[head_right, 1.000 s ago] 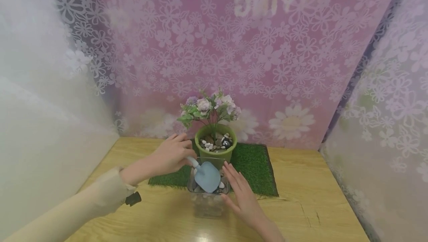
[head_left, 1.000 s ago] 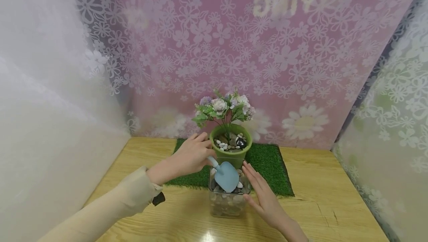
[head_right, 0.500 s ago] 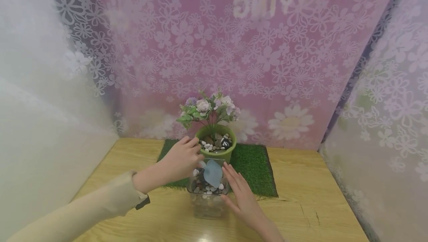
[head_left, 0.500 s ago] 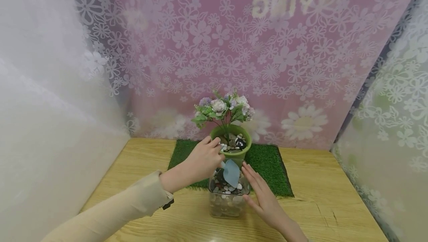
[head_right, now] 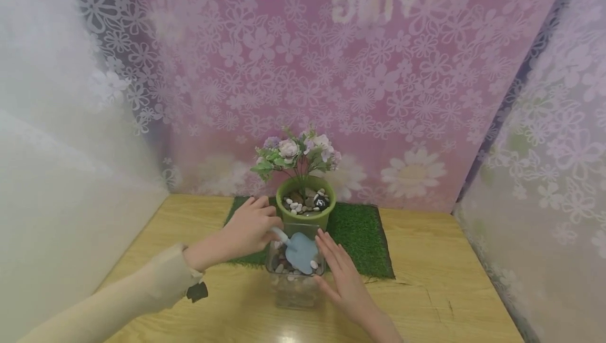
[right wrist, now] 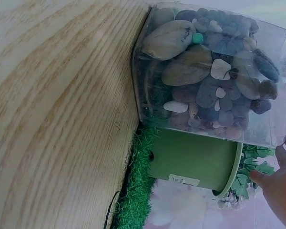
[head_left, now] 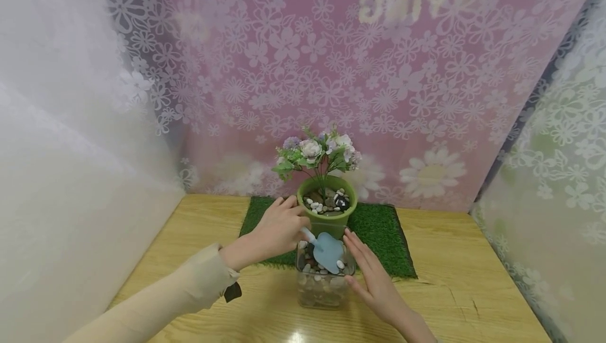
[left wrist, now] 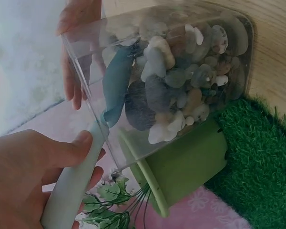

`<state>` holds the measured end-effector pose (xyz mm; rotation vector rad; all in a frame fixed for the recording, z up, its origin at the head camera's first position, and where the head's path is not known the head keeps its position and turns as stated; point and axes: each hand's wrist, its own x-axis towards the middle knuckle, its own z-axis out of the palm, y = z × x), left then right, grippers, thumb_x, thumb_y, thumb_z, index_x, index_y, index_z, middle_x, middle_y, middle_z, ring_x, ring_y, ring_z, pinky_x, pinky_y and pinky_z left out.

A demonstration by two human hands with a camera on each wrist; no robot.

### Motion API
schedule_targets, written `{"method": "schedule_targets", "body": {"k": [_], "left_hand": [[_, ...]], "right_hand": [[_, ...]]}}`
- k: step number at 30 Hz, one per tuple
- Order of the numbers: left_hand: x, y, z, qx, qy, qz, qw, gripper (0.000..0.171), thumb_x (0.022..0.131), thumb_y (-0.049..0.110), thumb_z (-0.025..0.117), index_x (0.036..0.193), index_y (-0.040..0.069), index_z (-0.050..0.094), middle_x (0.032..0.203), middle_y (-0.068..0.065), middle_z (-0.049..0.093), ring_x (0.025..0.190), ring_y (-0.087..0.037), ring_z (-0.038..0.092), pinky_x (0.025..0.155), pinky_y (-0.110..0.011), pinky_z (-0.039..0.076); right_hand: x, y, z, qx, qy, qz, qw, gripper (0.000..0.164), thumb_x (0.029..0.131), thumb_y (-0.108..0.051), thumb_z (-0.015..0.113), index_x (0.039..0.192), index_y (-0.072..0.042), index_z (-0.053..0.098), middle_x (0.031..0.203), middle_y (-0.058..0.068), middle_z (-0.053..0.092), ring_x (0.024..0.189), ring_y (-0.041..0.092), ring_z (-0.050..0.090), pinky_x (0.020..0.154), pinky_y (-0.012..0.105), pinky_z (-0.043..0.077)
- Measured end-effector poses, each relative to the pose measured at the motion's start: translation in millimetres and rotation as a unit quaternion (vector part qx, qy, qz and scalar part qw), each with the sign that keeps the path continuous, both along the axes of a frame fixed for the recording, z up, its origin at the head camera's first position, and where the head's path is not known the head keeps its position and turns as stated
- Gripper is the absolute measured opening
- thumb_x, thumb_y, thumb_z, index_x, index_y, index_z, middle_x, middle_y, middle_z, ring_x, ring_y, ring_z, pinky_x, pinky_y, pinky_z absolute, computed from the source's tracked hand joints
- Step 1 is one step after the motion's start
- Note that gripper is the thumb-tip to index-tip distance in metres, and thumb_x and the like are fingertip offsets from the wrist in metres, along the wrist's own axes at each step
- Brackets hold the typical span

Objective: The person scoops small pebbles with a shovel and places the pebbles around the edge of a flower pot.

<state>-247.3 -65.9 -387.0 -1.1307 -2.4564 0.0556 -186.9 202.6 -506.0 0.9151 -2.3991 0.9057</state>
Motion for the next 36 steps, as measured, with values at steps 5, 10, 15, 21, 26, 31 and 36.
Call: {"method": "schedule_targets", "body": {"k": [5,10,15,21,26,31,36], "left_hand": [[1.9,-6.9,-7.8,0.031,-0.027,0.030,0.9987,0.016,0.087,0.040,0.080,0.094,0.026,0.079,0.082,0.008,0.065,0.076,-0.016,0.030,0.071,-0.032,0.021],[7.9,-8.7,-12.0,0.054,-0.030,0.037,0.9974,0.013,0.088,0.036,0.080,0.096,0.025,0.079,0.081,0.007,0.062,0.076,-0.016,0.030,0.072,-0.032,0.022],[14.5,-3.6,-13.4,0.043,0.014,0.030,0.9985,0.015,0.088,0.038,0.080,0.094,0.025,0.077,0.081,0.006,0.061,0.077,-0.016,0.031,0.072,-0.031,0.022],[13.8,-5.8,-15.4,0.072,-0.048,0.051,0.9949,0.015,0.086,0.039,0.081,0.093,0.025,0.079,0.082,0.008,0.065,0.075,-0.015,0.033,0.070,-0.030,0.024],[16.8,-6.9,-17.7,0.081,-0.066,0.056,0.9929,0.017,0.087,0.039,0.079,0.095,0.024,0.079,0.085,0.007,0.066,0.076,-0.015,0.036,0.070,-0.031,0.025],[17.7,-8.9,-17.8,0.054,-0.013,0.020,0.9983,0.020,0.088,0.041,0.078,0.095,0.023,0.076,0.084,0.006,0.063,0.078,-0.017,0.038,0.070,-0.030,0.025],[15.1,-13.2,-22.4,0.010,0.039,0.000,0.9992,0.026,0.091,0.046,0.073,0.098,0.021,0.072,0.090,0.004,0.064,0.085,-0.018,0.045,0.071,-0.030,0.031]], "right_hand": [[0.2,0.6,0.3,0.003,0.002,0.000,1.000,0.084,0.091,-0.007,0.070,0.162,-0.010,0.024,0.167,0.010,0.023,0.153,0.030,0.022,0.120,0.016,0.005],[0.6,0.8,0.7,0.000,-0.003,-0.003,1.000,0.085,0.091,-0.007,0.070,0.162,-0.012,0.023,0.167,0.009,0.023,0.154,0.025,0.020,0.119,0.014,0.006],[-0.1,1.1,0.4,0.000,0.000,-0.002,1.000,0.085,0.091,-0.006,0.070,0.162,-0.012,0.024,0.167,0.010,0.023,0.154,0.026,0.020,0.119,0.014,0.006],[-0.8,0.6,-1.5,-0.001,0.002,0.000,1.000,0.081,0.093,-0.009,0.070,0.161,-0.007,0.026,0.167,0.010,0.023,0.152,0.031,0.023,0.119,0.014,0.006],[0.7,0.1,-1.6,-0.005,0.009,0.002,1.000,0.078,0.093,-0.010,0.069,0.159,-0.004,0.028,0.166,0.012,0.024,0.153,0.028,0.022,0.119,0.015,0.007],[0.2,0.2,-0.6,-0.007,0.011,0.002,1.000,0.080,0.091,-0.008,0.070,0.160,-0.004,0.028,0.166,0.012,0.024,0.152,0.030,0.023,0.119,0.015,0.006],[-0.1,0.6,-2.0,-0.001,0.000,-0.004,1.000,0.081,0.093,-0.009,0.070,0.161,-0.008,0.026,0.167,0.010,0.023,0.153,0.027,0.021,0.118,0.014,0.005]]}}
